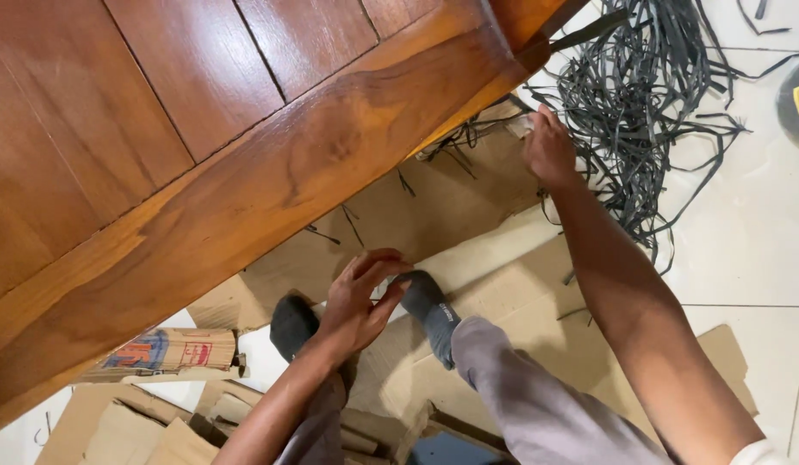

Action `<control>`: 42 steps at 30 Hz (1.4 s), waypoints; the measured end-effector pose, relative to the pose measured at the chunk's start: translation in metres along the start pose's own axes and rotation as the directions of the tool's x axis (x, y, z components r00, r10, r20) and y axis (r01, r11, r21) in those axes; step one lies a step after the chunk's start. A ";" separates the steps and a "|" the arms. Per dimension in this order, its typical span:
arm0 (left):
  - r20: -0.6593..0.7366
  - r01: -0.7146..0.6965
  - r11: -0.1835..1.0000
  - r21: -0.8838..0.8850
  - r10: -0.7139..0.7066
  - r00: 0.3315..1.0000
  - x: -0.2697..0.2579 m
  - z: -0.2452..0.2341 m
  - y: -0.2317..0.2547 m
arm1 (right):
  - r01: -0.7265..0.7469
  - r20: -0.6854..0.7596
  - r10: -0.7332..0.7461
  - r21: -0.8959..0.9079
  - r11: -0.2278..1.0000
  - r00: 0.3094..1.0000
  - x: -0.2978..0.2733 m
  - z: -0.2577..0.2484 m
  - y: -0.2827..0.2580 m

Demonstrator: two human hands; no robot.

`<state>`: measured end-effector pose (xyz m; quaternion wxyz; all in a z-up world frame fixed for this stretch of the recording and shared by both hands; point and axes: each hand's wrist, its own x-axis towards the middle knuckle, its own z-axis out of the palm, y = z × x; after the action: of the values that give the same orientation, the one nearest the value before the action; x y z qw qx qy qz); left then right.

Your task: Wrapping the legs of a wooden chair with cardboard and plastic strips for transport protection.

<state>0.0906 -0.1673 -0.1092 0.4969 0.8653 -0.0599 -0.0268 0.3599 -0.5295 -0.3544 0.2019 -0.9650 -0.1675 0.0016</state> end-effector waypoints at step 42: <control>-0.813 0.587 0.580 0.566 0.509 0.281 -0.132 -0.120 -0.102 | 0.606 -0.675 -0.229 0.396 0.690 0.701 -0.075 -0.178 -0.356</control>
<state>-0.0197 0.0034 -0.1384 -0.0345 0.8135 0.2714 0.5132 0.1864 -0.3160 -0.0571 0.5271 -0.7348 -0.3161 -0.2869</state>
